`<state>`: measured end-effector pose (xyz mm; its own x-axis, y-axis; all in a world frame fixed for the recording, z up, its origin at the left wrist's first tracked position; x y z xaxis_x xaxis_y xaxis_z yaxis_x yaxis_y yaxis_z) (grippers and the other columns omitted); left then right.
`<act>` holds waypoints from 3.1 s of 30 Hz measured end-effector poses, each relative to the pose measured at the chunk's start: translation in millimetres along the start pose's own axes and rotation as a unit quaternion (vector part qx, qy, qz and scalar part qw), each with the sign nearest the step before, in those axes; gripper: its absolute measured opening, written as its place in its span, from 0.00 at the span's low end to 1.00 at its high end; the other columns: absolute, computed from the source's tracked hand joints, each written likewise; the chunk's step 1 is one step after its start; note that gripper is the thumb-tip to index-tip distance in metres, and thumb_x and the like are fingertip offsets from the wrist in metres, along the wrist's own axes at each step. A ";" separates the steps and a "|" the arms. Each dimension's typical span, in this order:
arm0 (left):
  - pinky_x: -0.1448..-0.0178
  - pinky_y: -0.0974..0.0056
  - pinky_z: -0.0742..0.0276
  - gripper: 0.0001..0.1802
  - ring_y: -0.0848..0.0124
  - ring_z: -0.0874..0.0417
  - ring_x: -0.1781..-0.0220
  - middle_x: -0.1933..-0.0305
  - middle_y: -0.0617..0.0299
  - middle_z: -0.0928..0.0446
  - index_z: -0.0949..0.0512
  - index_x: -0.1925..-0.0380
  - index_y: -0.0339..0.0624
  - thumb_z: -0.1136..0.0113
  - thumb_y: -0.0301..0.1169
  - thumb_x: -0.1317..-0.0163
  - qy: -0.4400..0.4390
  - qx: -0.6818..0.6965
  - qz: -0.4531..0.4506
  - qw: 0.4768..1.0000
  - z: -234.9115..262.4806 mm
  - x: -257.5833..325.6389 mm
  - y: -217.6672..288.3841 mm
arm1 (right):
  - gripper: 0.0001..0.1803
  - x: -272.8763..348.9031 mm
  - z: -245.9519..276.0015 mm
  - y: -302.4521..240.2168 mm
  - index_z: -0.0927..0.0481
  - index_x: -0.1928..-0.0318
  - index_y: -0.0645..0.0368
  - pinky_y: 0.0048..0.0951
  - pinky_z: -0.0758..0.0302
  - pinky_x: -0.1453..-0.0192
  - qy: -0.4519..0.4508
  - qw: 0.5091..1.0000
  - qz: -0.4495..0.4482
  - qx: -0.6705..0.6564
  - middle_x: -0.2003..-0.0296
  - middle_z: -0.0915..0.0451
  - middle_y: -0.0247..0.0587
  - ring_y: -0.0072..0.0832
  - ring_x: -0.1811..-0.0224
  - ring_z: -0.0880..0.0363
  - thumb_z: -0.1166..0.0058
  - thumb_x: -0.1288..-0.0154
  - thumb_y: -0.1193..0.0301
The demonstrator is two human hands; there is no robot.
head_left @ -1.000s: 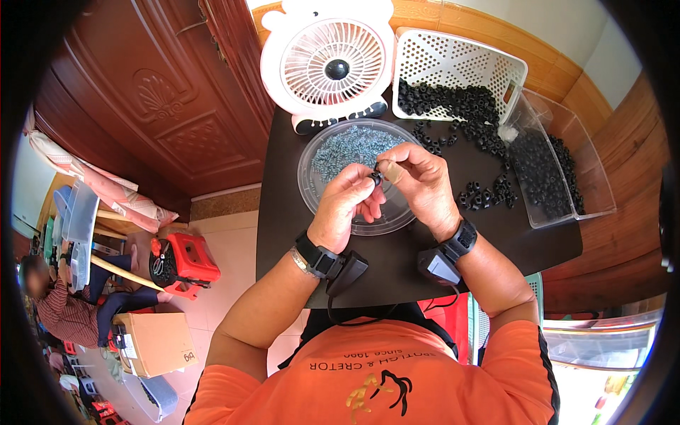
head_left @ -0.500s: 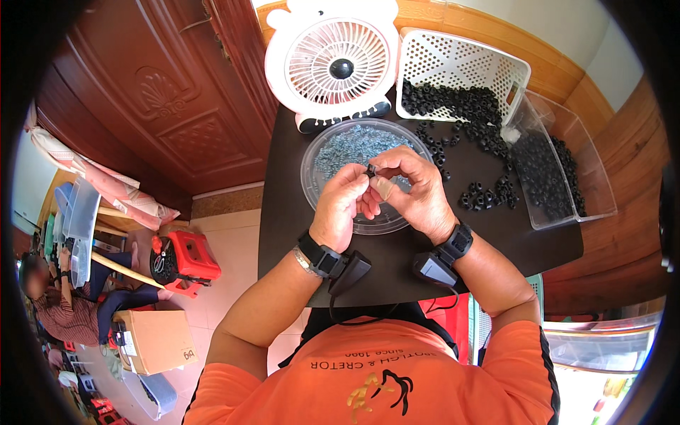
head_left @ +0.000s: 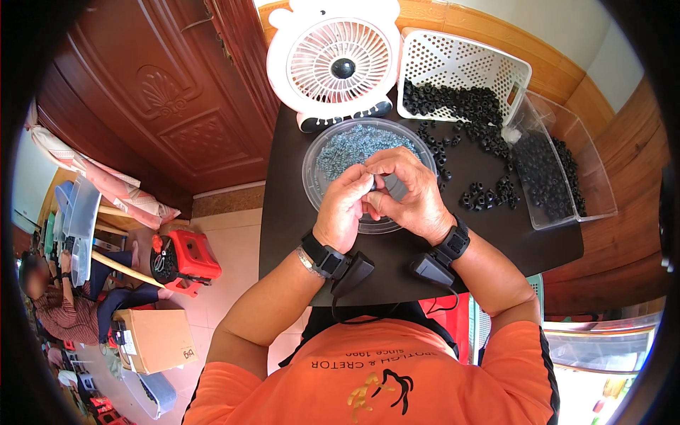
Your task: Assembling small plastic parts by inserting a blue circular insert into a black housing unit.
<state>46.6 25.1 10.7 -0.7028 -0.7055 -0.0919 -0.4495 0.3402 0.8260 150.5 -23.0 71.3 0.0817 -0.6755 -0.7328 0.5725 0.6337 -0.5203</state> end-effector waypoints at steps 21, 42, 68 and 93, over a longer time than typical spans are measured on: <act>0.66 0.69 0.28 0.23 0.70 0.20 0.71 0.71 0.55 0.20 0.24 0.62 0.31 0.59 0.43 0.30 -0.015 -0.066 0.004 0.998 -7.1 5.0 2.1 | 0.19 0.5 6.6 -12.0 0.23 0.58 0.62 0.40 0.24 0.55 0.007 0.995 0.016 0.095 0.63 0.20 0.46 0.45 0.60 0.22 0.34 0.52 0.72; 0.69 0.71 0.29 0.20 0.72 0.22 0.73 0.68 0.55 0.21 0.26 0.57 0.35 0.58 0.42 0.30 0.010 -0.057 0.000 0.998 -4.2 4.6 2.0 | 0.17 -1.2 6.6 -11.0 0.21 0.59 0.59 0.38 0.24 0.55 -0.005 0.993 0.000 0.116 0.66 0.20 0.43 0.42 0.61 0.21 0.34 0.52 0.72; 0.71 0.72 0.30 0.17 0.74 0.24 0.76 0.74 0.58 0.22 0.24 0.62 0.41 0.56 0.42 0.32 0.054 -0.105 0.038 0.992 5.1 1.0 4.6 | 0.11 21.1 98.3 142.0 0.18 0.60 0.57 0.38 0.27 0.46 -0.103 0.873 -0.187 0.438 0.62 0.20 0.40 0.40 0.52 0.26 0.44 0.45 0.72; 0.66 0.71 0.27 0.13 0.72 0.22 0.69 0.66 0.63 0.25 0.28 0.59 0.43 0.50 0.39 0.33 0.022 -0.122 0.087 0.988 5.6 -2.3 -6.4 | 0.13 -12.6 16.2 -4.4 0.18 0.60 0.59 0.37 0.25 0.57 -0.153 0.986 -0.037 0.060 0.68 0.21 0.42 0.42 0.62 0.23 0.40 0.50 0.78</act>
<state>48.0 28.1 2.4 -0.7313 -0.6770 0.0828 -0.1735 0.3021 0.9374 160.2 -23.3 89.9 0.2682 -0.8117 -0.5188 0.6776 0.5417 -0.4974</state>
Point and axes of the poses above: each hand's wrist, its own x-axis away from the middle knuckle, its own z-axis out of the back of the hand, y = z × x, the point moved 6 cm from there along -x, towards the middle knuckle
